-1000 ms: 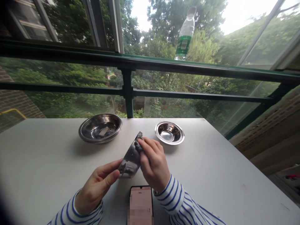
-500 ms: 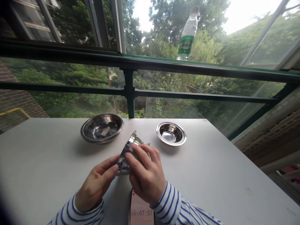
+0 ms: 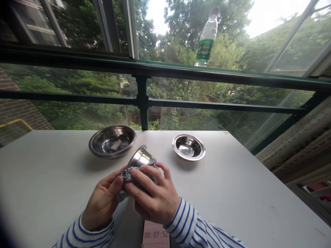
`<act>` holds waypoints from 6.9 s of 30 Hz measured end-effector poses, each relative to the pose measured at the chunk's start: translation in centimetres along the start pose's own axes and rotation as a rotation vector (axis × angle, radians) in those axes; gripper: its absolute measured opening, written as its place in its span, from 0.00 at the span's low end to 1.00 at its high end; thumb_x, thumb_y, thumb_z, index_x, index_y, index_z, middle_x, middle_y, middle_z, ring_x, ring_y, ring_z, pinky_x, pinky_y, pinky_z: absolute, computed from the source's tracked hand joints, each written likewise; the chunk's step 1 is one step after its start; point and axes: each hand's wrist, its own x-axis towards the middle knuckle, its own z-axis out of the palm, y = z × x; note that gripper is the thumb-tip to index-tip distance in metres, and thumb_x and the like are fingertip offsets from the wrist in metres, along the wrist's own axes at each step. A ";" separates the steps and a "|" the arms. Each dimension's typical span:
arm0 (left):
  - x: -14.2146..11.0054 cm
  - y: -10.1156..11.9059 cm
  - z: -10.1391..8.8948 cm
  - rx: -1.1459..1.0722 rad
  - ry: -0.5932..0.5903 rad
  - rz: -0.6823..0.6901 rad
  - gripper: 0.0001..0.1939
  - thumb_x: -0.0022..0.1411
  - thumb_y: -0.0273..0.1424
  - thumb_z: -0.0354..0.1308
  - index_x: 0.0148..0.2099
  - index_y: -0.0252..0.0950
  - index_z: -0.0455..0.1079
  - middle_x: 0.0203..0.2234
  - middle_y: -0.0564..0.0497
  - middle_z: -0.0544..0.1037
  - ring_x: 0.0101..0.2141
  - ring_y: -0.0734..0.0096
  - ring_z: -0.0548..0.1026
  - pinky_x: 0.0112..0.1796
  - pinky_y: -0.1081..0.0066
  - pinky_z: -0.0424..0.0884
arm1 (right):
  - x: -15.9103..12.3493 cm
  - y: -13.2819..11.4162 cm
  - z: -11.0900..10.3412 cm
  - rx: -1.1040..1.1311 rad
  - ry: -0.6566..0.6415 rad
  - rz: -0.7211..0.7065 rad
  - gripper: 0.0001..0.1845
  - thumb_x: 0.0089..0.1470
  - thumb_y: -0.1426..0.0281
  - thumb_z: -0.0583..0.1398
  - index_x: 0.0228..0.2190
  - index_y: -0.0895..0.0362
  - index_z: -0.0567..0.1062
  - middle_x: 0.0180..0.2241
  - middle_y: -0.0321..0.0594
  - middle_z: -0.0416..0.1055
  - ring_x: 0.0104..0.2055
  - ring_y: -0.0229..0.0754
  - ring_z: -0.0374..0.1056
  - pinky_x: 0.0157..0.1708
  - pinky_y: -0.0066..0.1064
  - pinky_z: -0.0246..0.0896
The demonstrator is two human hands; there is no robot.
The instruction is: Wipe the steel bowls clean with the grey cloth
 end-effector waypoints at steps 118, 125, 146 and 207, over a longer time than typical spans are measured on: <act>-1.0 0.5 0.6 0.137 -0.124 0.025 0.13 0.53 0.28 0.61 0.42 0.38 0.75 0.35 0.46 0.80 0.36 0.62 0.77 0.39 0.67 0.71 | 0.5 1.8 -0.5 0.225 0.083 0.301 0.23 0.53 0.78 0.50 0.51 0.57 0.64 0.51 0.47 0.64 0.52 0.47 0.58 0.49 0.44 0.59; -0.6 0.5 -0.4 0.176 -0.227 0.042 0.15 0.56 0.27 0.57 0.47 0.42 0.73 0.39 0.48 0.79 0.39 0.64 0.75 0.41 0.68 0.71 | 0.5 0.9 -0.8 0.203 0.026 0.144 0.22 0.50 0.76 0.54 0.49 0.58 0.66 0.53 0.47 0.62 0.54 0.53 0.54 0.49 0.49 0.56; -1.1 0.9 0.1 0.269 -0.295 -0.025 0.13 0.55 0.27 0.58 0.44 0.38 0.74 0.36 0.47 0.80 0.36 0.63 0.76 0.41 0.68 0.70 | 0.0 2.7 0.0 0.414 0.138 0.600 0.18 0.57 0.74 0.48 0.48 0.54 0.67 0.48 0.44 0.66 0.50 0.45 0.61 0.50 0.42 0.58; -0.6 0.7 0.5 0.104 -0.099 -0.033 0.15 0.51 0.30 0.60 0.43 0.38 0.74 0.40 0.45 0.78 0.40 0.57 0.75 0.43 0.60 0.69 | -0.1 0.6 -0.1 0.127 0.034 0.065 0.22 0.49 0.75 0.54 0.48 0.59 0.67 0.52 0.49 0.63 0.54 0.52 0.55 0.48 0.48 0.59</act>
